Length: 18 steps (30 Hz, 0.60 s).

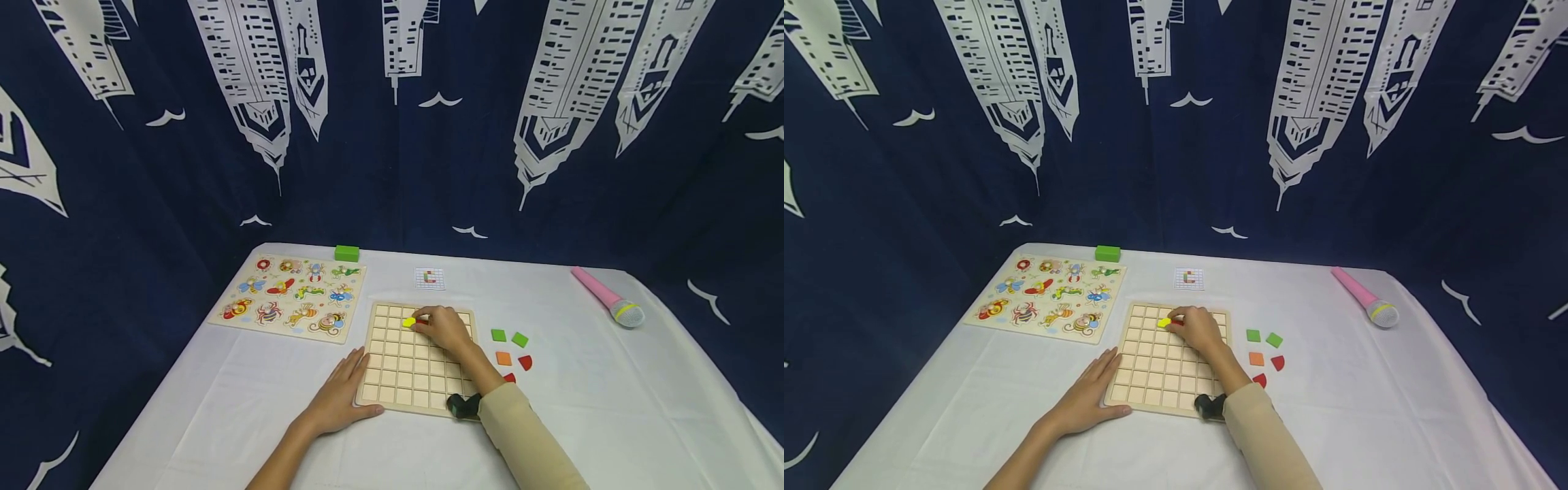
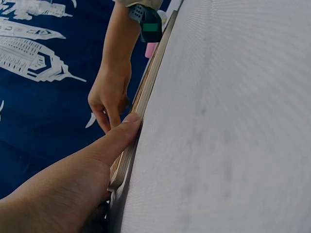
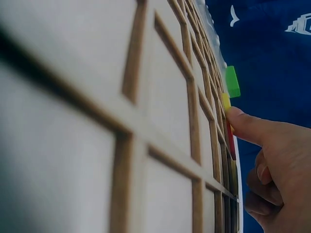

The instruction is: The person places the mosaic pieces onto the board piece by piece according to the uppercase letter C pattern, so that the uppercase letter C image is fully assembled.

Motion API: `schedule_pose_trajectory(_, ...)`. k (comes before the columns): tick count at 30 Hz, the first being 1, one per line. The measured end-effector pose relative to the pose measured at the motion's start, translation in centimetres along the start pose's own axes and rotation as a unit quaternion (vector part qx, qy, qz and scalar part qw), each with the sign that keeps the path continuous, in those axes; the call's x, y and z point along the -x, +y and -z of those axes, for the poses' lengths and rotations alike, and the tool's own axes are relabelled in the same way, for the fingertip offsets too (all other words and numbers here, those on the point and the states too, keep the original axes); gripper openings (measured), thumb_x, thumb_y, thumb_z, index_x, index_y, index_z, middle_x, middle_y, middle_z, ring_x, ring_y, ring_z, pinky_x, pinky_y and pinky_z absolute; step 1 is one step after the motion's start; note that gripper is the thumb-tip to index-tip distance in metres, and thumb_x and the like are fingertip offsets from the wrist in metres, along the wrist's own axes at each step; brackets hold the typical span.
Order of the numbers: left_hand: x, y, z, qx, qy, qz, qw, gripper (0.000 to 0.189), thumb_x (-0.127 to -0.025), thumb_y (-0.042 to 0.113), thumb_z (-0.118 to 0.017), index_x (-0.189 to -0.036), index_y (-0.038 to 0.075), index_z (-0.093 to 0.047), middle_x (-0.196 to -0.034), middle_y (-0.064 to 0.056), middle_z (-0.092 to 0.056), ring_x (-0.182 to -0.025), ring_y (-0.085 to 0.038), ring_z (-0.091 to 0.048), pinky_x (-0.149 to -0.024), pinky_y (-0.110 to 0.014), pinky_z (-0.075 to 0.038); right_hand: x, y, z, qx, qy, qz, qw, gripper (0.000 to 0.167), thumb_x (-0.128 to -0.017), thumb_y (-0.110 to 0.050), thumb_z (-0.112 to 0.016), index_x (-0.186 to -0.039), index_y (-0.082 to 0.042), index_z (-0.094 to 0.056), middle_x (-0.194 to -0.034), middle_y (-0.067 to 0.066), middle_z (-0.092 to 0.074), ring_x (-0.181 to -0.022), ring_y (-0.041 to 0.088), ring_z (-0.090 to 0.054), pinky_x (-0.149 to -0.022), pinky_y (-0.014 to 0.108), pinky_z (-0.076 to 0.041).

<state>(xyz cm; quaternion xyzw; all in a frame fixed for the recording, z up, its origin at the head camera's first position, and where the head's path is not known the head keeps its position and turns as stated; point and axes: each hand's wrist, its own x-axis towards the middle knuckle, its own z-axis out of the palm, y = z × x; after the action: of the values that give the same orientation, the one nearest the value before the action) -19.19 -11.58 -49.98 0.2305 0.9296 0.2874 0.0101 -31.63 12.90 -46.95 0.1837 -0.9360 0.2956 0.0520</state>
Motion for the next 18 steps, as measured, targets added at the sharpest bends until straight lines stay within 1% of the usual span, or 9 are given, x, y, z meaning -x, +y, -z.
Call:
schedule_pose_trajectory(5, 0.07, 0.06, 0.04, 0.003, -0.001, -0.001, 1.0000, 0.102, -0.076, 0.066, -0.057, -0.146, 0.001, -0.021, -0.152, -0.015, -0.013, -0.139, -0.030, -0.009, -0.110, -0.046, -0.014, 0.11, -0.10, 0.00, 0.000, -0.003, 0.005, 1.0000, 0.026, -0.081, -0.027, -0.072, -0.102, -0.013, -0.071, -0.049, -0.007, -0.048, -0.044, 0.008, -0.036, -0.042, 0.023, -0.032)
schedule_pose_trajectory(11, 0.05, 0.11, 0.14, 0.003, 0.000, -0.002, 1.0000, 0.102, -0.076, 0.066, -0.058, -0.145, 0.000, -0.022, -0.152, -0.015, -0.013, -0.139, -0.029, -0.009, -0.111, -0.046, -0.013, 0.14, -0.04, -0.06, 0.002, 0.002, 0.016, 0.9999, 0.026, -0.081, -0.027, -0.072, -0.102, -0.013, -0.071, -0.050, -0.007, -0.048, -0.044, 0.008, -0.036, -0.043, 0.024, -0.033)
schedule_pose_trajectory(18, 0.03, 0.14, 0.20, 0.001, -0.004, 0.001, 1.0000, 0.102, -0.076, 0.067, -0.057, -0.146, 0.001, -0.021, -0.152, -0.014, -0.013, -0.139, -0.027, -0.008, -0.111, -0.043, -0.012, 0.16, -0.05, -0.01, 0.002, -0.005, 0.012, 0.9999, 0.025, -0.082, -0.026, -0.071, -0.103, -0.013, -0.071, -0.049, -0.006, -0.047, -0.044, 0.008, -0.035, -0.044, 0.024, -0.033)
